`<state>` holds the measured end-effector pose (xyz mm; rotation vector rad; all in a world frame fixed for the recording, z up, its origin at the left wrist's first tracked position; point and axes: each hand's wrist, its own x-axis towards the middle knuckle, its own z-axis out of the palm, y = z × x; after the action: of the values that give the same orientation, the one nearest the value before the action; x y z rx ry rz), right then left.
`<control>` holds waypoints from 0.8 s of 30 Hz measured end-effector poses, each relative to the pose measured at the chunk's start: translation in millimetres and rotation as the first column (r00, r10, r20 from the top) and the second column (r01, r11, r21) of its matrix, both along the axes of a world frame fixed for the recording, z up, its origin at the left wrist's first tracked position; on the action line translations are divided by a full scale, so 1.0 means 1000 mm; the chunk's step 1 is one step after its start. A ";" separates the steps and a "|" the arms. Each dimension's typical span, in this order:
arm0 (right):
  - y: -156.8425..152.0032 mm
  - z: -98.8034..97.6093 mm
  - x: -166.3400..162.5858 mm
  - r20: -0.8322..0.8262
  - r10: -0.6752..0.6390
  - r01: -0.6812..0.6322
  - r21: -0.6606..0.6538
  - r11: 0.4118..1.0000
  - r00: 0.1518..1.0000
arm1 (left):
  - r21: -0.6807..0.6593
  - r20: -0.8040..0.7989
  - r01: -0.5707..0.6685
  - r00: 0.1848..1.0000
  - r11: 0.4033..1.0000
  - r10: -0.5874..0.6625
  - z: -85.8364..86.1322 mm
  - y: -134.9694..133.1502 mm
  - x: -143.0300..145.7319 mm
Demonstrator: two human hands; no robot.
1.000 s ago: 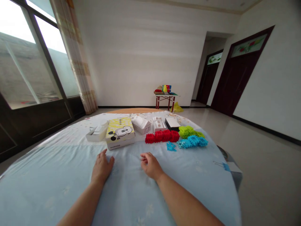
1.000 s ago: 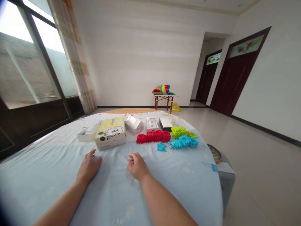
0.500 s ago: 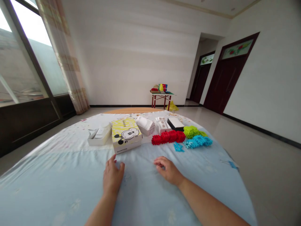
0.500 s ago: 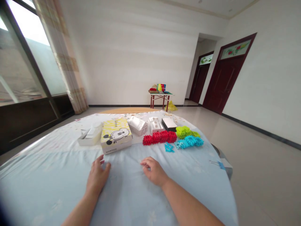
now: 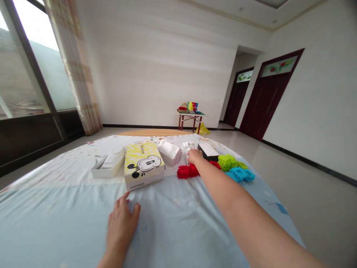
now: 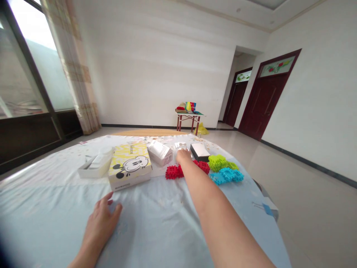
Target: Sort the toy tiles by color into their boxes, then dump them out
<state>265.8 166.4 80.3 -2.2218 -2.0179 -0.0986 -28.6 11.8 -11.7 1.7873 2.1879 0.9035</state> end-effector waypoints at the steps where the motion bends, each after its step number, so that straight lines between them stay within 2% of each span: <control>1: 0.006 -0.004 -0.001 0.015 -0.013 0.014 -0.030 0.999 1.000 | -0.001 -0.002 0.004 1.000 1.000 -0.004 0.000 0.000 0.000; 4: 0.017 -0.014 -0.004 0.053 -0.035 0.039 -0.078 0.996 0.998 | 0.010 -0.013 0.013 1.000 1.000 -0.012 -0.002 0.000 -0.001; 8: 0.024 -0.017 -0.003 0.090 -0.057 0.066 -0.097 0.993 0.994 | 0.026 -0.040 0.010 0.999 1.000 -0.009 -0.003 -0.001 0.000; 11: 0.022 -0.010 0.001 0.112 -0.057 0.064 -0.065 0.996 0.992 | 0.014 -0.048 0.014 0.999 1.000 -0.013 -0.003 -0.001 0.000; 15: 0.010 0.010 0.009 0.128 -0.047 0.044 0.027 0.999 0.991 | 0.014 -0.046 0.017 0.999 1.000 -0.016 -0.002 -0.001 0.000; 18: -0.011 0.029 0.018 0.136 -0.033 0.019 0.104 0.994 0.990 | 0.017 -0.041 0.007 0.999 1.000 -0.006 -0.001 0.000 0.001; 21: -0.050 0.042 0.029 0.145 0.020 -0.049 0.200 0.979 0.989 | 0.010 0.015 0.007 1.000 1.000 -0.007 -0.001 0.001 0.000; 24: -0.107 0.043 0.038 0.124 0.204 -0.236 0.360 0.903 0.971 | 0.036 0.132 -0.005 0.991 0.999 0.000 -0.003 0.002 -0.003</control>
<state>303.6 59.1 123.4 -1.7749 -2.0689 -0.5130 -31.8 14.2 -14.2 1.6886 2.1055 1.0365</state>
